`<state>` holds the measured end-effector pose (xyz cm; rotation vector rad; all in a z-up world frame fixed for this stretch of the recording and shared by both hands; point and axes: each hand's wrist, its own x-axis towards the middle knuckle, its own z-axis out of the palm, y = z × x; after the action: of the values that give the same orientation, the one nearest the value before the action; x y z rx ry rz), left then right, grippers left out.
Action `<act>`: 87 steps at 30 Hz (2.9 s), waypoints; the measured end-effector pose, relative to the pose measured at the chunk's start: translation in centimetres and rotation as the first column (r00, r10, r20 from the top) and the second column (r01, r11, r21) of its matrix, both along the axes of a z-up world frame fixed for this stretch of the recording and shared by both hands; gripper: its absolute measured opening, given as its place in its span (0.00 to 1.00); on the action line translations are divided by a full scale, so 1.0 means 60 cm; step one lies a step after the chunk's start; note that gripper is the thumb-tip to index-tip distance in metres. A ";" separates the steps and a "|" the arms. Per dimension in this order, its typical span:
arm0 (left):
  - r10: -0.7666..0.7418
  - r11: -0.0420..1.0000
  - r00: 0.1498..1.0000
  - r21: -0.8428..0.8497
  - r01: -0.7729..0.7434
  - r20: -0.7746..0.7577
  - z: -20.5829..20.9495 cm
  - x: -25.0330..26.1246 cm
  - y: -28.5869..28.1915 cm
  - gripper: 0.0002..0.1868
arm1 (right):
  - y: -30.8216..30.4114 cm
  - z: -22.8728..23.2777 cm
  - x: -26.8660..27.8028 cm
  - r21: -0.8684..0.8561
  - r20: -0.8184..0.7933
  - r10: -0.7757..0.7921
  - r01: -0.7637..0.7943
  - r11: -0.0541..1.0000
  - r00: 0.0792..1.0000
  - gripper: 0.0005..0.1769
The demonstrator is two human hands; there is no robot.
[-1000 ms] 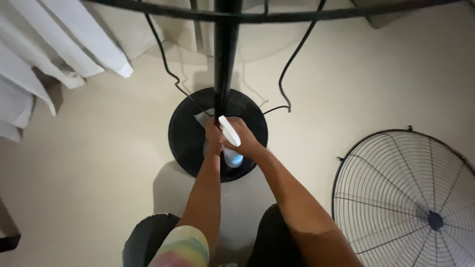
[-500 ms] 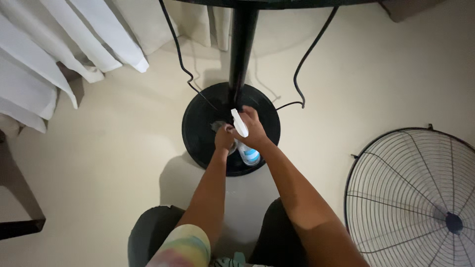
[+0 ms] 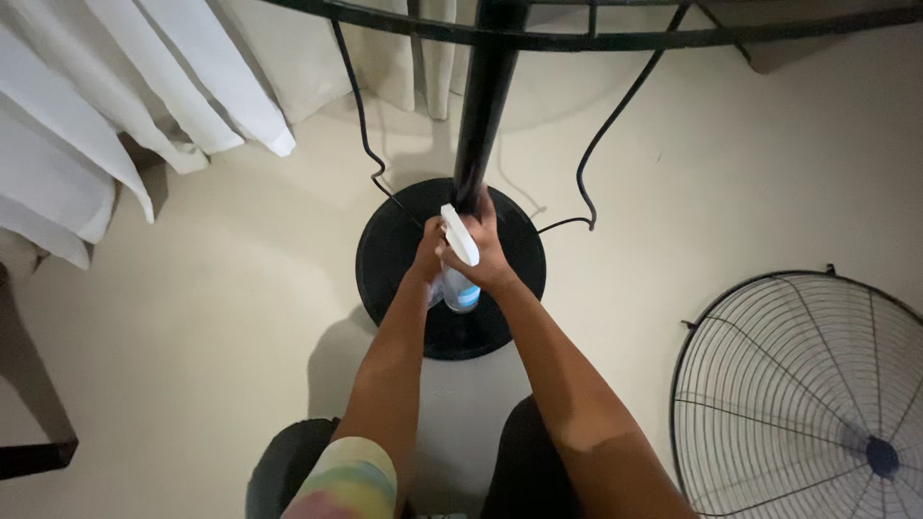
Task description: The person cleans a standing electric fan by spraying a cleaning solution and wiping the blades, motor housing, and base with a cloth. The person systematically wipes each blade and the fan's metal cage, then cleans the stand and base.
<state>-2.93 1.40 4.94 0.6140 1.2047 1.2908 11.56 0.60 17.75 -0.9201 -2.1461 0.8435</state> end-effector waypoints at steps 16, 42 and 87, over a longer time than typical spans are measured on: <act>0.210 0.939 0.754 0.344 0.022 -0.622 -0.054 0.042 -0.026 0.26 | 0.025 -0.010 -0.030 -0.027 0.075 -0.036 0.038 0.999 0.997 0.30; 0.338 0.941 0.842 0.128 -0.314 -0.420 -0.022 0.069 -0.080 0.23 | 0.025 -0.002 0.005 -0.016 0.148 0.081 -0.080 0.997 0.986 0.21; 0.856 0.357 0.298 0.901 0.247 -0.421 0.783 0.141 -0.093 0.34 | -0.147 0.467 0.133 -0.315 -0.557 -0.336 0.181 0.932 0.760 0.26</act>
<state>5.54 -4.16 51.92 2.2852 1.5100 2.1873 19.53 -8.20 45.80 -0.8875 -1.3423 1.0950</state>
